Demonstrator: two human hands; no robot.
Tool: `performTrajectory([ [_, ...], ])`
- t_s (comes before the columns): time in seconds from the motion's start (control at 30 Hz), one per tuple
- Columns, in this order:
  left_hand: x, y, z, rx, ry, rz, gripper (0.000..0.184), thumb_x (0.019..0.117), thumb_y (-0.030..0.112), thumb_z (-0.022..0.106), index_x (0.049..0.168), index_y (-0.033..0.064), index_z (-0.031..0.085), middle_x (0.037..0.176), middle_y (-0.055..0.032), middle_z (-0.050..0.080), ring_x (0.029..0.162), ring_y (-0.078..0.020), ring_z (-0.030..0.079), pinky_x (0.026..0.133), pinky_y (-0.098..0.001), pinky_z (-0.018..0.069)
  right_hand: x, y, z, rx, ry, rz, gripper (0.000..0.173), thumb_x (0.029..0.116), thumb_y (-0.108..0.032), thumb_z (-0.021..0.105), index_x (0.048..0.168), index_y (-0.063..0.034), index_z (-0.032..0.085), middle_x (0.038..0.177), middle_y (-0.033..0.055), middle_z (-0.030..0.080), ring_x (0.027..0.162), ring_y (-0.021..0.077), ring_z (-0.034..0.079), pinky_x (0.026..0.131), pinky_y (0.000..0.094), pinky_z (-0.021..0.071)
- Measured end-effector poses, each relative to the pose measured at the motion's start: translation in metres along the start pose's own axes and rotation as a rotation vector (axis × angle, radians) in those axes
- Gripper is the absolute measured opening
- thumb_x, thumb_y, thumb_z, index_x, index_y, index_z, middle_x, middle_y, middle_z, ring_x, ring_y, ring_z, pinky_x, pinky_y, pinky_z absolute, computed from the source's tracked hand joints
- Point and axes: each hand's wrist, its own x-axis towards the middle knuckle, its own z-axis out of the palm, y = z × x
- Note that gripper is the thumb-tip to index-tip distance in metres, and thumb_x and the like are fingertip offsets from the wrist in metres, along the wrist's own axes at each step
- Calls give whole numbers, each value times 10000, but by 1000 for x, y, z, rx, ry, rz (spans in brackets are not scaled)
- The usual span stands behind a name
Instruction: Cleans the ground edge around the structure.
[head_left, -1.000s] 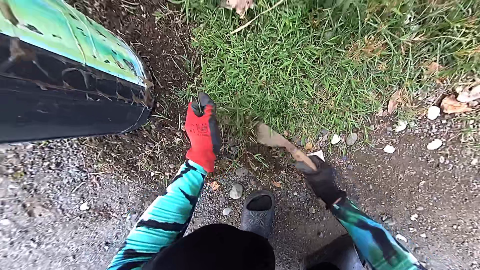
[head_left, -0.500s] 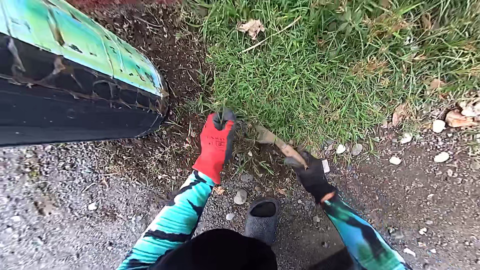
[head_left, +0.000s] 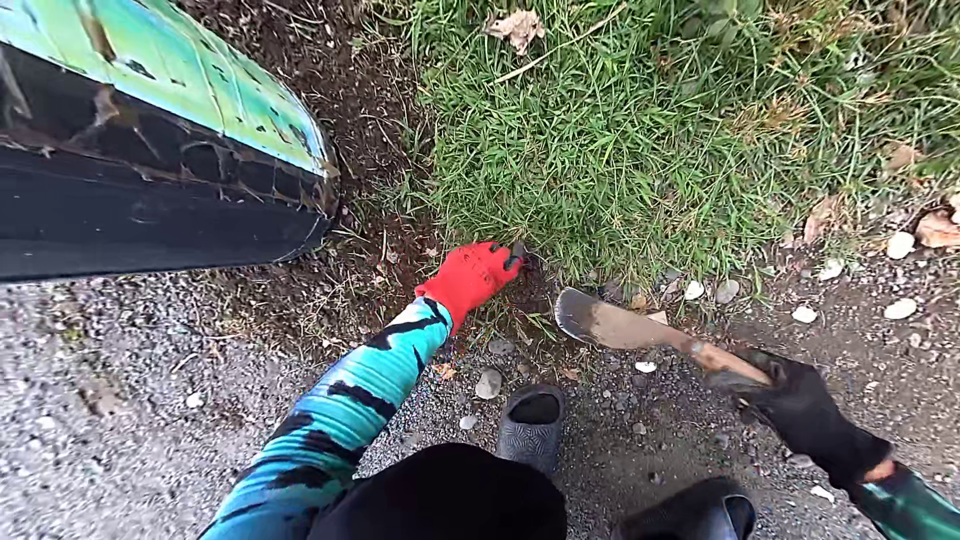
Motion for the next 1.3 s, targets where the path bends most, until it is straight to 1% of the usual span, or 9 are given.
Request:
performTrajectory([
  [0.1, -7, 4, 2, -82, 26, -89, 503, 1106, 352, 399, 1091, -77, 663, 1098, -321, 675, 1084, -501, 661, 898, -682, 487, 37, -43, 75, -148, -83, -52, 493, 913, -449, 742, 1129, -9, 696, 949, 165, 704, 854, 283, 689, 807, 533, 557],
  [0.2, -7, 6, -12, -98, 18, -169, 518, 1112, 366, 384, 1103, -71, 662, 1112, -331, 667, 1109, -514, 644, 921, -695, 467, 46, -40, 93, -100, -69, -58, 503, 899, -461, 748, 1170, -40, 700, 984, 135, 722, 897, 238, 697, 859, 489, 559],
  [0.43, -42, 6, -15, -263, 79, -237, 471, 1101, 302, 447, 981, -96, 669, 934, -322, 666, 950, -504, 660, 843, -691, 465, 26, 3, 22, 52, -21, 19, 401, 856, -179, 787, 1189, 6, 664, 941, 95, 693, 732, 139, 666, 680, 369, 596],
  [0.63, -75, -27, -9, -268, 297, -396, 510, 1101, 388, 440, 1031, -69, 656, 904, -331, 656, 873, -543, 657, 751, -743, 472, 68, -77, 123, -174, -61, -165, 570, 891, -520, 730, 1187, -33, 701, 1041, 192, 724, 1001, 349, 696, 912, 578, 531],
  [0.87, -90, -31, -40, -243, 446, -566, 541, 1100, 378, 421, 1101, -109, 655, 1064, -374, 660, 1045, -561, 640, 888, -743, 449, 25, -78, 5, -461, 44, -323, 585, 829, -551, 752, 1193, -93, 723, 916, 169, 729, 836, 368, 702, 723, 639, 524],
  [0.93, -74, -22, -43, -215, 408, -418, 532, 1050, 438, 511, 1195, -46, 680, 1311, -346, 598, 1262, -537, 552, 1031, -718, 415, 18, -80, -16, -451, 85, -317, 587, 807, -584, 746, 1133, -96, 722, 858, 131, 707, 769, 313, 677, 677, 597, 519],
  [1.0, -45, -9, -37, -146, 360, -243, 613, 981, 640, 524, 1370, 182, 643, 1550, -248, 429, 1436, -506, 381, 1091, -740, 349, 14, -84, -24, -368, 134, -284, 528, 796, -517, 779, 1100, -90, 718, 829, 112, 695, 703, 262, 655, 641, 551, 521],
  [1.1, 0, -2, -16, 47, 249, -113, 631, 970, 730, 455, 1548, 484, 399, 1710, -195, 173, 1522, -565, 176, 1061, -845, 265, 6, -82, -25, -88, 197, -171, 523, 820, -463, 795, 1183, -100, 694, 830, 31, 688, 608, 117, 629, 554, 363, 570],
  [1.3, 35, -27, -24, 67, 214, -35, 407, 1055, 288, 545, 1340, 3, 601, 1345, -340, 582, 1285, -583, 523, 919, -732, 480, -46, -63, -24, 251, 409, -52, 612, 800, -464, 796, 1265, -86, 674, 844, -36, 721, 540, 67, 645, 430, 270, 562],
])
